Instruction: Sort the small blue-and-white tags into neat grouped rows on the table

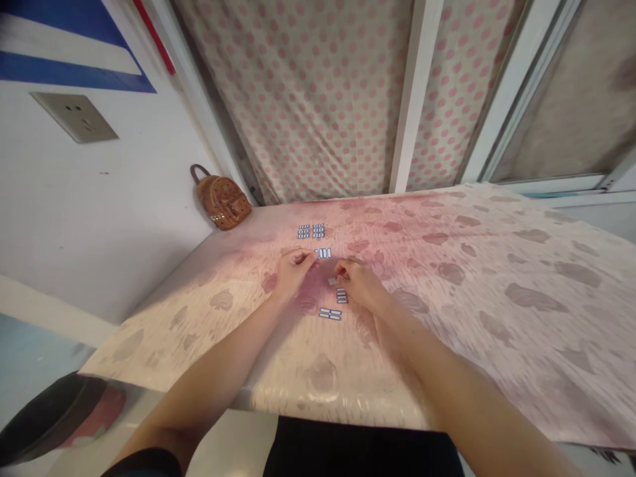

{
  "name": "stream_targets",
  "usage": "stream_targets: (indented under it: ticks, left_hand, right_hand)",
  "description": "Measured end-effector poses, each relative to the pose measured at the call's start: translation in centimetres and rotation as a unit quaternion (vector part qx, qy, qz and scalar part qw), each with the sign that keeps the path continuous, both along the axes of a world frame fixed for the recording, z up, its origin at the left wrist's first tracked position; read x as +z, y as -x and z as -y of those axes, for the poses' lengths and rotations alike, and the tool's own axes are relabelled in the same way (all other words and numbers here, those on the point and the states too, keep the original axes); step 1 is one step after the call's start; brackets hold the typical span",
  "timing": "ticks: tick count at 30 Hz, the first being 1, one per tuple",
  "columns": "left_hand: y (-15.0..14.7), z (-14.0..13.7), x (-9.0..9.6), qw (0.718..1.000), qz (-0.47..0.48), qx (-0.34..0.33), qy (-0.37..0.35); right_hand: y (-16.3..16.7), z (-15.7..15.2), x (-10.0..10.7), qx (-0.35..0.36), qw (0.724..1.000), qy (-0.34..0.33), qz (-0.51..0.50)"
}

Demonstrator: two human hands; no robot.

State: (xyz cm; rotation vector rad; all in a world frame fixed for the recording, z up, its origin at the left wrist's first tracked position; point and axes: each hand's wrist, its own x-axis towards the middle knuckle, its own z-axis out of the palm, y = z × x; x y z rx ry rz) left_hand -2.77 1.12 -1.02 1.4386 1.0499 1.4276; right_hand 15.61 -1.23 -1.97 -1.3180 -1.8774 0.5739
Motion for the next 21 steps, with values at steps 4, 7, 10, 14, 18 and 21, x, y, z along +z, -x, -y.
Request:
stream_targets:
  ticks: [4,7,10,14,18,21]
  left_hand:
    - [0.0,0.1,0.2,1.0,0.005,0.005,0.007]
    - [0.0,0.1,0.2,1.0,0.01,0.002,0.01]
    - [0.0,0.1,0.2,1.0,0.01,0.007,0.016]
    - [0.1,0.0,0.2,1.0,0.003,0.012,0.018]
    - [0.3,-0.1,0.0,1.0,-0.001,0.006,0.011]
    - [0.3,-0.3,-0.2,1.0,-0.018,0.005,-0.004]
  right_hand:
    - [-0.1,0.2,0.5,0.001,0.999,-0.005,0.034]
    - [-0.6,0.1,1.2,0.007,0.999,0.009,0.045]
    - [-1.2,0.2,1.6,0.033,0.995,0.055,0.075]
    - [-1.7,0.6,1.4,0.067,0.989,0.081,0.1]
    - [-1.8,0.8,1.0,0.081,0.987,0.073,0.12]
    - [-1.9,1.0,1.0,0.085,0.985,0.073,0.133]
